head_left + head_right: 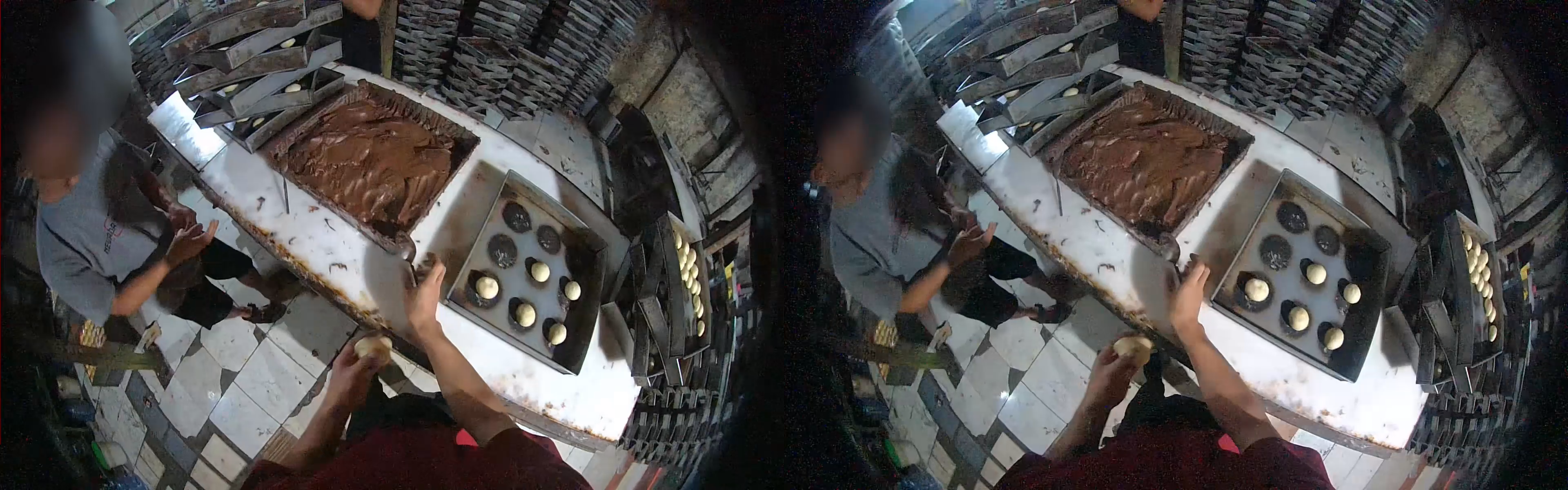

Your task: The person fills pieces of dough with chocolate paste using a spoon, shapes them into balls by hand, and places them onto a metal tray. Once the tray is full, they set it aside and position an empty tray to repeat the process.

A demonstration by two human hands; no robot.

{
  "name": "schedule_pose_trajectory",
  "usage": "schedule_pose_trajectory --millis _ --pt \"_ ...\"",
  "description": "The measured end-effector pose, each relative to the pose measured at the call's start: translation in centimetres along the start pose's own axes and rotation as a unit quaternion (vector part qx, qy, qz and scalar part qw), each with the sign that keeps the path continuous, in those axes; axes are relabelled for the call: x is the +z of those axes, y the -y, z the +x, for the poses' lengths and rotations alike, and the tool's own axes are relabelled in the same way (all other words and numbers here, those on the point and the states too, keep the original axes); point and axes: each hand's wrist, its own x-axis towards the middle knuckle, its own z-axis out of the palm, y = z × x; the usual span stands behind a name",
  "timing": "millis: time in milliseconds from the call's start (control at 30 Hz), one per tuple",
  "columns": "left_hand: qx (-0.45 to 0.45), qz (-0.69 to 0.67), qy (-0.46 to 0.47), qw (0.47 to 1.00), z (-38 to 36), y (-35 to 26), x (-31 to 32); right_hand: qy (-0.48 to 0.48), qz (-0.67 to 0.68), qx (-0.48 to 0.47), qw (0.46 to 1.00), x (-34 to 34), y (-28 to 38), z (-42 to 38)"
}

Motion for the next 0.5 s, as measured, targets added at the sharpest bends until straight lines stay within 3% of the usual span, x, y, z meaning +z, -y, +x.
schedule_pose_trajectory --millis 67,133,167,233,267,300,333,367,400,433,467,500 --pt "0.084 0.100 -0.002 0.991 3.3 -0.1 1.0 0.084 0.023 0.089 0.992 1.4 -2.4 -0.6" --pt "0.099 0.046 -0.026 0.994 6.6 0.8 0.7 0.030 0.017 -0.018 0.999 -1.2 2.6 0.6" --pt "0.113 0.280 0.044 0.952 7.2 0.7 0.7 0.044 0.008 -0.035 0.998 -1.5 4.1 1.3" --pt "0.208 0.410 0.097 0.883 8.0 1.5 1.6 0.088 -0.040 -0.071 0.993 -1.5 4.3 3.1" --pt "0.259 0.464 0.114 0.839 8.3 1.7 2.1 0.132 -0.082 -0.039 0.987 -2.0 4.5 5.7" --pt "0.115 0.193 0.147 0.963 7.0 -1.3 4.4 0.167 -0.092 -0.021 0.981 -1.5 4.0 8.4" --pt "-0.043 -0.097 0.164 0.981 5.7 -3.7 6.0 0.217 -0.230 -0.019 0.948 -0.9 2.6 10.9" --pt "-0.061 -0.101 0.194 0.974 5.1 -4.8 6.2 0.268 -0.361 -0.031 0.893 -0.3 1.2 13.4" --pt "-0.062 -0.099 0.197 0.973 4.5 -5.8 6.1 0.347 -0.420 0.046 0.837 0.8 0.3 16.9" --pt "-0.116 -0.119 0.174 0.971 4.1 -6.9 5.8 0.373 -0.468 0.014 0.801 1.0 -0.3 19.3" --pt "-0.169 -0.139 0.151 0.964 4.0 -7.7 5.4 0.351 -0.482 -0.023 0.803 1.2 -0.8 21.0" --pt "-0.152 -0.150 0.161 0.964 4.4 -7.2 4.1 0.326 -0.498 -0.068 0.801 1.6 -1.7 22.5"
